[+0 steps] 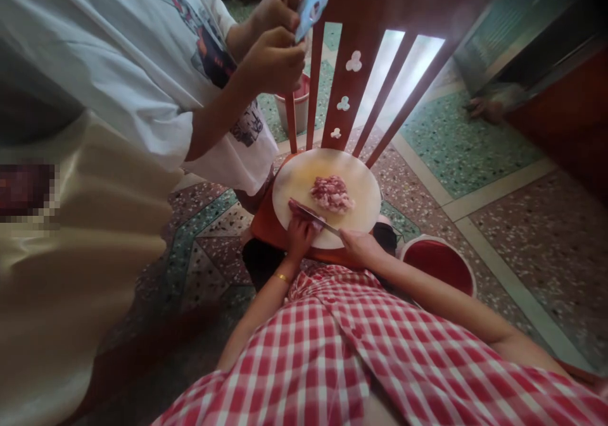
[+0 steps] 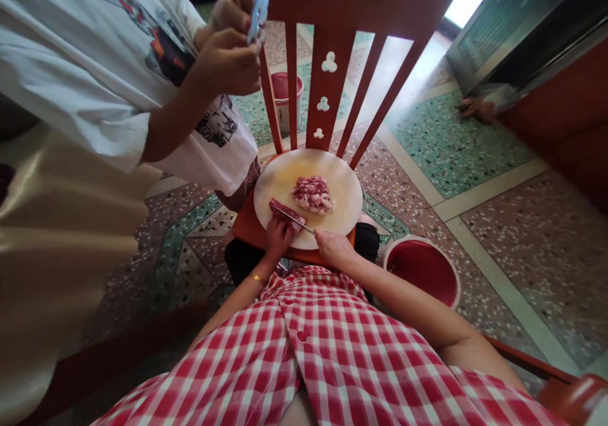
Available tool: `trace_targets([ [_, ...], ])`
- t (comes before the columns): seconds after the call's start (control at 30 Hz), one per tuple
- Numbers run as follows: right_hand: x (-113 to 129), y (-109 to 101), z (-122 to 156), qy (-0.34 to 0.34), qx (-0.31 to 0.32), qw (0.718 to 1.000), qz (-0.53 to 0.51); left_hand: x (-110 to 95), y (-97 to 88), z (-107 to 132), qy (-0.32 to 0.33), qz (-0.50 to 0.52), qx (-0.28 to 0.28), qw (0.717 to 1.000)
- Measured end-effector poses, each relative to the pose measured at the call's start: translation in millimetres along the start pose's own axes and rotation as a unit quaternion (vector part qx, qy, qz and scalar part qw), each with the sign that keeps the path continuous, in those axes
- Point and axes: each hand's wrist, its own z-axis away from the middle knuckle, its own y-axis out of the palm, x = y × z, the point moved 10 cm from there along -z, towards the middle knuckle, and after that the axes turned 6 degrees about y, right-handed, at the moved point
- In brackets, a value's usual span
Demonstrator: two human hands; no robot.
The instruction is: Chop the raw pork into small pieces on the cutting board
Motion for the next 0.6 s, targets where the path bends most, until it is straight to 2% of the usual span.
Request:
trace_targets([
  [0.2,17.0,3.7,-19.8,-0.045,0.014,0.999,-0.004,-0.3,3.9,2.3,0.01,-0.01,0.005,1.0],
  [0.3,34.2,1.3,-44.9,-0.071,0.009,0.997,-0.003,4.3,8.0,4.9,-0.004,-0.006,0.013,1.0],
  [0.5,85.2,-3.2,-102.2,-0.1,0.019,0.994,0.027,12.5,12.0,6.8,-0.013,-0.029,0.005,0.999],
  [0.6,86.9,-10.0,-102.9,-0.108,0.019,0.994,0.029,11.9,14.7,3.7,-0.011,-0.054,0.025,0.998],
])
